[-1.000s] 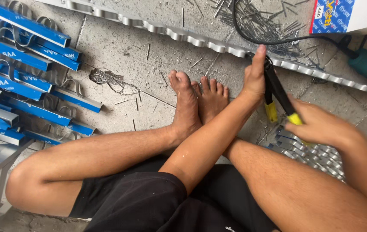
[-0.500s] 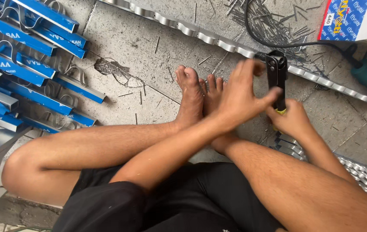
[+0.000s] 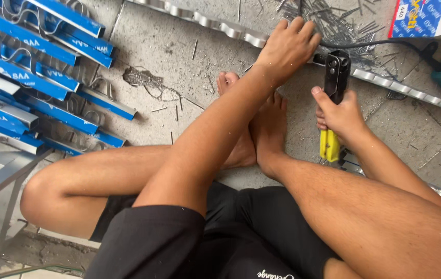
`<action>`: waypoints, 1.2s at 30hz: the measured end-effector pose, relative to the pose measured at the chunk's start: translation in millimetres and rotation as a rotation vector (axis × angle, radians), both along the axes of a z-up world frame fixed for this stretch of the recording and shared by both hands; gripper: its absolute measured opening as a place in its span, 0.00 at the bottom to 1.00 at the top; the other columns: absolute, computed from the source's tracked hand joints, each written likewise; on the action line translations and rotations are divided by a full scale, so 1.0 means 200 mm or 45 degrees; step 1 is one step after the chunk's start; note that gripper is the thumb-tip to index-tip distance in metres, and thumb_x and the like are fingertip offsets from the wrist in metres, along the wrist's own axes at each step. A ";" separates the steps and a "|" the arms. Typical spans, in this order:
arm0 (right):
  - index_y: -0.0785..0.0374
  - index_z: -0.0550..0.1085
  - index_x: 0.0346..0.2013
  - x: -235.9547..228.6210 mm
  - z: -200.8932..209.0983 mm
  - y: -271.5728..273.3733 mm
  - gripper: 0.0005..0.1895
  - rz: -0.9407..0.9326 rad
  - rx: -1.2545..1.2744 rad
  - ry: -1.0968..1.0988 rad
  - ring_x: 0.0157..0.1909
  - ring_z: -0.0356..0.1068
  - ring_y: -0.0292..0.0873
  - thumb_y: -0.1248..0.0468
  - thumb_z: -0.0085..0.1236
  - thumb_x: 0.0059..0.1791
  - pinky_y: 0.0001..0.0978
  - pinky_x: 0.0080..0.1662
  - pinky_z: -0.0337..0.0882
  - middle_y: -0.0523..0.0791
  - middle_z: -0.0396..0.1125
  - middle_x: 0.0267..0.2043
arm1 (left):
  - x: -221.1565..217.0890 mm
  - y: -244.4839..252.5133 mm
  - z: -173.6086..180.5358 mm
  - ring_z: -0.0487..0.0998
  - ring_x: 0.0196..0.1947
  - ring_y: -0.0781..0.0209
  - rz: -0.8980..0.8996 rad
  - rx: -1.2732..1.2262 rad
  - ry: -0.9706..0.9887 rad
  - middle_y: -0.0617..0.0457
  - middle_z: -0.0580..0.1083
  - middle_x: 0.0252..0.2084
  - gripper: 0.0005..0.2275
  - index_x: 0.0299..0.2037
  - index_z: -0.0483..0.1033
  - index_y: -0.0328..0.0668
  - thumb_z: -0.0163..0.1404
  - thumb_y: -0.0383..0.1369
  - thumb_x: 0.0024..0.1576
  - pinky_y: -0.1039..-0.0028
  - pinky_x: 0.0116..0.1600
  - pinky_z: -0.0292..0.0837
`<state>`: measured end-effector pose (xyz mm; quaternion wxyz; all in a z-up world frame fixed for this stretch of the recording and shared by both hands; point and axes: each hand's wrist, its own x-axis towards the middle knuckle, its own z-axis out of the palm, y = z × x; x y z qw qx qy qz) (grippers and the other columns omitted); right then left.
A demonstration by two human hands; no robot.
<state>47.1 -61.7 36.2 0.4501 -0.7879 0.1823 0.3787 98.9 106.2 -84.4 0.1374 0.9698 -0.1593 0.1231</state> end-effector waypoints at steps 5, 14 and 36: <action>0.54 0.57 0.22 0.01 0.09 -0.02 0.23 0.080 0.089 0.007 0.15 0.45 0.30 0.58 0.52 0.58 0.23 0.17 0.47 0.38 0.45 0.16 | 0.00 -0.02 -0.05 0.73 0.36 0.52 0.002 0.014 -0.084 0.56 0.72 0.36 0.03 0.36 0.74 0.57 0.50 0.36 0.54 0.63 0.35 0.67; 0.59 0.61 0.28 -0.04 0.07 -0.09 0.17 0.062 0.202 -0.099 0.15 0.48 0.33 0.59 0.52 0.58 0.25 0.17 0.50 0.40 0.46 0.16 | 0.03 -0.08 -0.07 0.73 0.38 0.52 -0.028 -0.041 -0.058 0.57 0.72 0.35 0.03 0.36 0.74 0.58 0.51 0.36 0.53 0.61 0.36 0.67; 0.58 0.59 0.29 0.11 0.04 -0.12 0.17 0.172 0.025 -0.045 0.20 0.51 0.34 0.59 0.55 0.56 0.29 0.22 0.56 0.42 0.51 0.20 | -0.39 -0.15 0.81 0.78 0.52 0.33 0.751 -1.840 1.315 0.33 0.76 0.46 0.40 0.46 0.74 0.26 0.54 0.60 0.36 0.53 0.57 0.72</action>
